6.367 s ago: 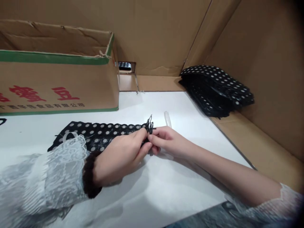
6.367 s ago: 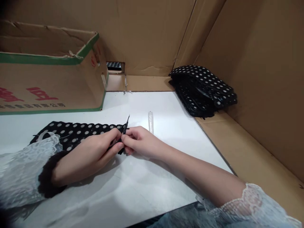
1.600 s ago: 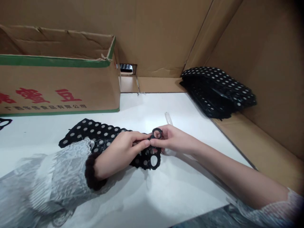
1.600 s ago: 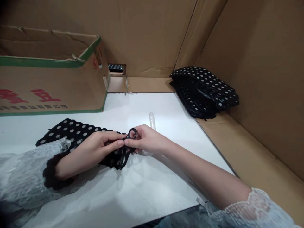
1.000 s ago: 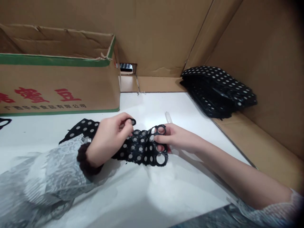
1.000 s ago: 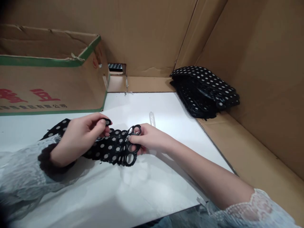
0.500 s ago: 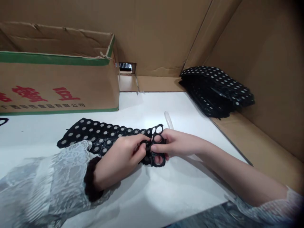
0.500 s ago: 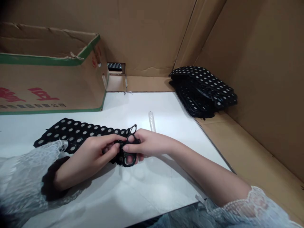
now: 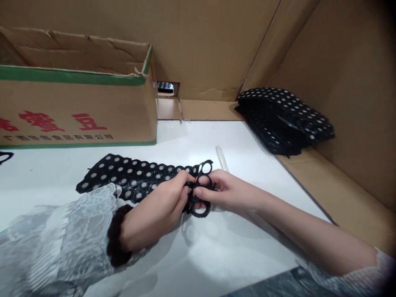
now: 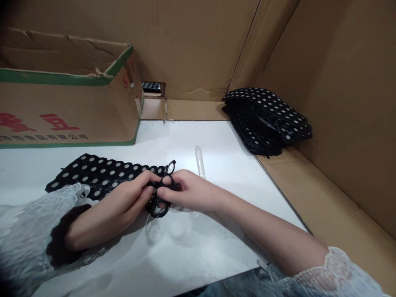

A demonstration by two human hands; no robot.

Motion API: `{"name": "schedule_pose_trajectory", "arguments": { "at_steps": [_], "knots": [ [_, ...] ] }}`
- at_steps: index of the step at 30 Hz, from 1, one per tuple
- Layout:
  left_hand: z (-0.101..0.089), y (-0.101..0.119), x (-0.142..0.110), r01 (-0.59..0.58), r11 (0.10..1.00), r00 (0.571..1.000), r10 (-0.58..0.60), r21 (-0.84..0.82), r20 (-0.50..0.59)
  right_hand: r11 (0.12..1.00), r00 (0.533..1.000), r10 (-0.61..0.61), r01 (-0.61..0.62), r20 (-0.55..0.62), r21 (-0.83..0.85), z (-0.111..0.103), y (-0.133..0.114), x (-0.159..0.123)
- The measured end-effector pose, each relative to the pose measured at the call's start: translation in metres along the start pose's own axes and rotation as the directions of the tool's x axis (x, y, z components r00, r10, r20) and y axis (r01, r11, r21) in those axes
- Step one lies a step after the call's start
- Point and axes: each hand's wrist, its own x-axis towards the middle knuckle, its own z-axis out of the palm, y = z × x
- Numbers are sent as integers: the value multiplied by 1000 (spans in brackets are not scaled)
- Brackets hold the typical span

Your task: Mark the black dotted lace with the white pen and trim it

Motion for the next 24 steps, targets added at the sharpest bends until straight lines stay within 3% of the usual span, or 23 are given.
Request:
{"name": "schedule_pose_trajectory", "arguments": {
  "at_steps": [4, 7, 9, 11, 15, 19, 24],
  "knots": [
    [-13, -9, 6, 47, 989, 983, -21, 137, -184, 997, 999, 18, -16, -36, 70, -4, 2, 1],
    [-31, -20, 12, 201, 966, 890, -112, 160, -443, 992, 996, 61, -54, -59, 110, -7, 3, 1],
    [-37, -24, 14, 231, 966, 835, -134, 120, -534, 990, 996, 90, -86, -28, 108, -7, 4, 1],
    [-36, -23, 13, 186, 976, 869, -108, 116, -483, 994, 996, 82, -83, 17, 72, -7, 4, 1],
    [-19, -11, 5, 91, 990, 971, -64, 107, -231, 998, 991, 65, -65, 119, -1, -7, 2, 0],
    [-6, -2, -3, 126, 992, 991, -125, 4, -45, 994, 979, 94, -83, 180, -64, -7, -1, -2],
    [-3, 0, -4, 154, 985, 980, -142, -77, 141, 999, 993, 39, -35, 115, -35, -3, -4, -1]
  ]
}}
